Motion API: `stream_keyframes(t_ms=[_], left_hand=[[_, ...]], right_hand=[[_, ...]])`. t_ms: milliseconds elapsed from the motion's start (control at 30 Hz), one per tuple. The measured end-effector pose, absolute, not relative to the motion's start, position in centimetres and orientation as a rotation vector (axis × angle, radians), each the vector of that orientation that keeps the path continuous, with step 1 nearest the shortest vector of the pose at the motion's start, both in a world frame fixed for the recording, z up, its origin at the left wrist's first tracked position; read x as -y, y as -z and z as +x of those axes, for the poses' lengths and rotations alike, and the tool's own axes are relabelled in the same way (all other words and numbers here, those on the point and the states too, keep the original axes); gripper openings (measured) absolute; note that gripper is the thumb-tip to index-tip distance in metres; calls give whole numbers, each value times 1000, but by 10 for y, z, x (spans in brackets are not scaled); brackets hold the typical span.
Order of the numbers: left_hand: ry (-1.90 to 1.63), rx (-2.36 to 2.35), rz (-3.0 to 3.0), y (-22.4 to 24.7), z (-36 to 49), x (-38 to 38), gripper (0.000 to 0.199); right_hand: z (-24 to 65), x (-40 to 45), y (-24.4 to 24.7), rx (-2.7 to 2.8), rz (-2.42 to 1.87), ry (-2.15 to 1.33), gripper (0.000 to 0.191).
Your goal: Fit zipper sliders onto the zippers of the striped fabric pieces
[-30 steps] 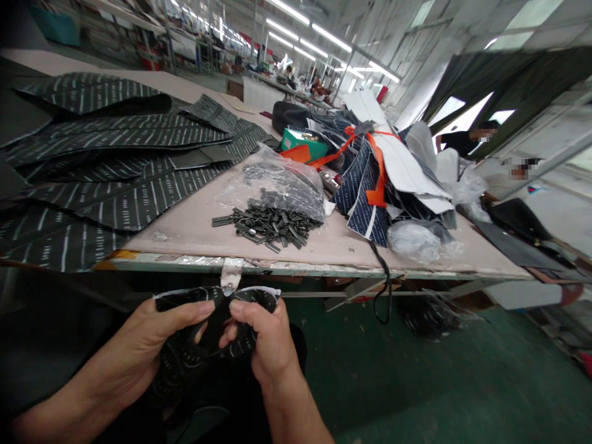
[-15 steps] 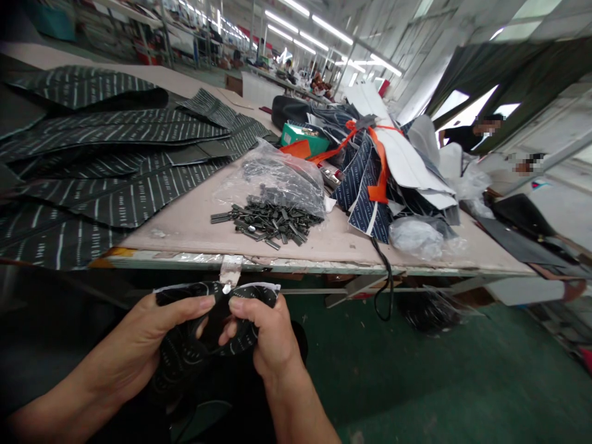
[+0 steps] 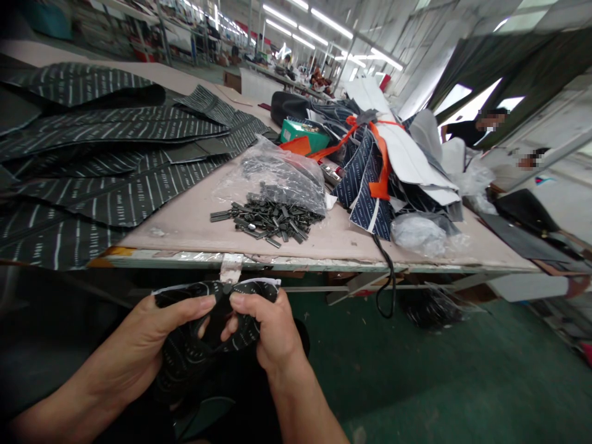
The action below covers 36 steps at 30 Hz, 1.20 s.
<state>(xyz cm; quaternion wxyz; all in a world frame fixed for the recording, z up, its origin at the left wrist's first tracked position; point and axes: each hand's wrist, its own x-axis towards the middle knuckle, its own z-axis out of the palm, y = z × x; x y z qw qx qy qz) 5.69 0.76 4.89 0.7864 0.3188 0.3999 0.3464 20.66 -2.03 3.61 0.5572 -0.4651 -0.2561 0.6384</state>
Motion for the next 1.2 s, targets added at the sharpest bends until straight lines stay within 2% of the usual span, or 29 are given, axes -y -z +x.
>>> stream_keyframes(t_ms=[833, 933, 1067, 1200], left_hand=[[-845, -888, 824, -43, 59, -16, 25], [-787, -911, 757, -42, 54, -14, 28], [-718, -952, 802, -28, 37, 5, 33], [-745, -1054, 921, 0, 24, 30, 29]], right_hand=[[205, 19, -34, 720, -1035, -1378, 33], [216, 27, -31, 868, -1071, -1325, 25], [230, 53, -15, 1034, -1161, -1334, 32], [223, 79, 5, 1030, -1281, -1183, 25]])
